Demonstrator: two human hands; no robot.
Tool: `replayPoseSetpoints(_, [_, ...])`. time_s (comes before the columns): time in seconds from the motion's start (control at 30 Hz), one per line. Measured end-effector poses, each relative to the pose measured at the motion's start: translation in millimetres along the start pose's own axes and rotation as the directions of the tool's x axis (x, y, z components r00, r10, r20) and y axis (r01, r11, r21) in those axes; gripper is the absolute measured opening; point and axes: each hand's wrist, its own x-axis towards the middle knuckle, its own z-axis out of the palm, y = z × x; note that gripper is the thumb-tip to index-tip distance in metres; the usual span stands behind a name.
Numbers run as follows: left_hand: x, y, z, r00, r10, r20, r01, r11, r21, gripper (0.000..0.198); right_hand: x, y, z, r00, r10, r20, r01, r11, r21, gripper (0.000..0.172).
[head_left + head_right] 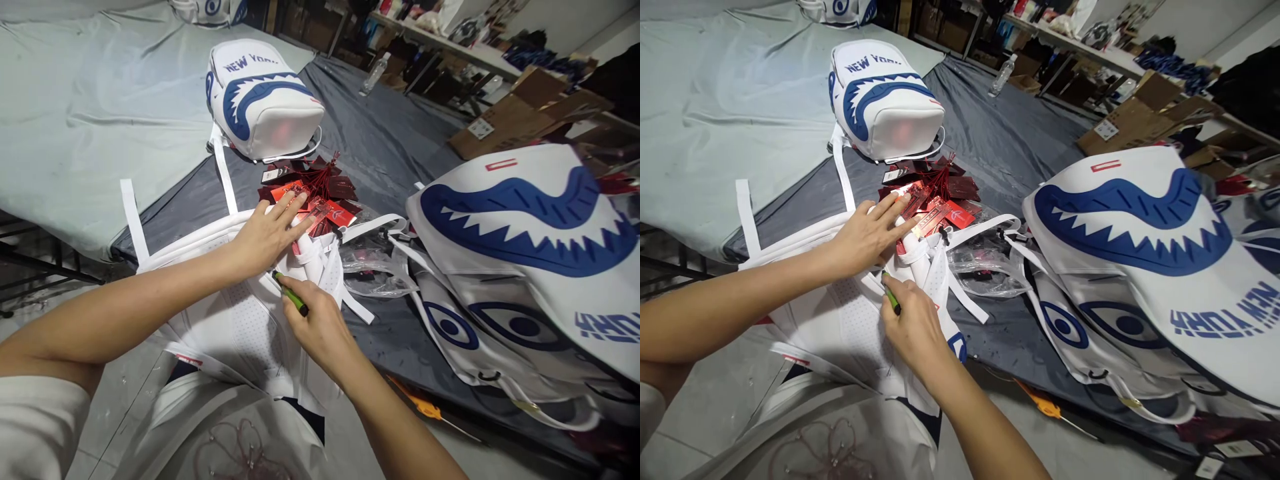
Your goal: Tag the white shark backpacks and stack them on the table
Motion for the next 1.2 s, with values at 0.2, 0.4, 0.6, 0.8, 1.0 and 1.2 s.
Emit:
replayPoseSetpoints(0.2, [0,0,-3.3,0.999,-0.006,0.042,0.008,0.999,-0.043,0.09,-5,4,17,0.988,0.031,-0.152,0.004,0.976,0.22,0.04])
replayPoseSetpoints(0.4, [0,0,-5.7,0.999,-0.017,0.044,0.021,0.995,-0.097,0.09,-3,-2,18,0.971,0.178,-0.159,-0.132,0.955,0.265,0.035])
replayPoseSetpoints(0.6, [0,0,-3.4,0.999,-0.004,0.035,0.005,0.999,-0.036,0.089,-3,-5,21,0.968,0.172,-0.182,-0.13,0.967,0.22,0.037])
replayPoseSetpoints(0.8, [0,0,-2.2,0.998,-0.018,0.055,0.02,0.999,-0.032,0.093,-2,-6,16,0.982,0.136,-0.132,-0.126,0.988,0.085,0.038])
replayPoseSetpoints(1.0, [-1,1,0.4,0.999,-0.026,0.025,0.027,1.0,-0.011,0.09,-2,-12,16,0.986,0.112,-0.125,-0.115,0.993,-0.014,0.04])
replayPoseSetpoints(1.2, [-3,1,-0.5,0.999,-0.035,0.025,0.036,0.999,-0.016,0.09,-2,-11,15,0.99,0.092,-0.111,-0.097,0.995,-0.033,0.038])
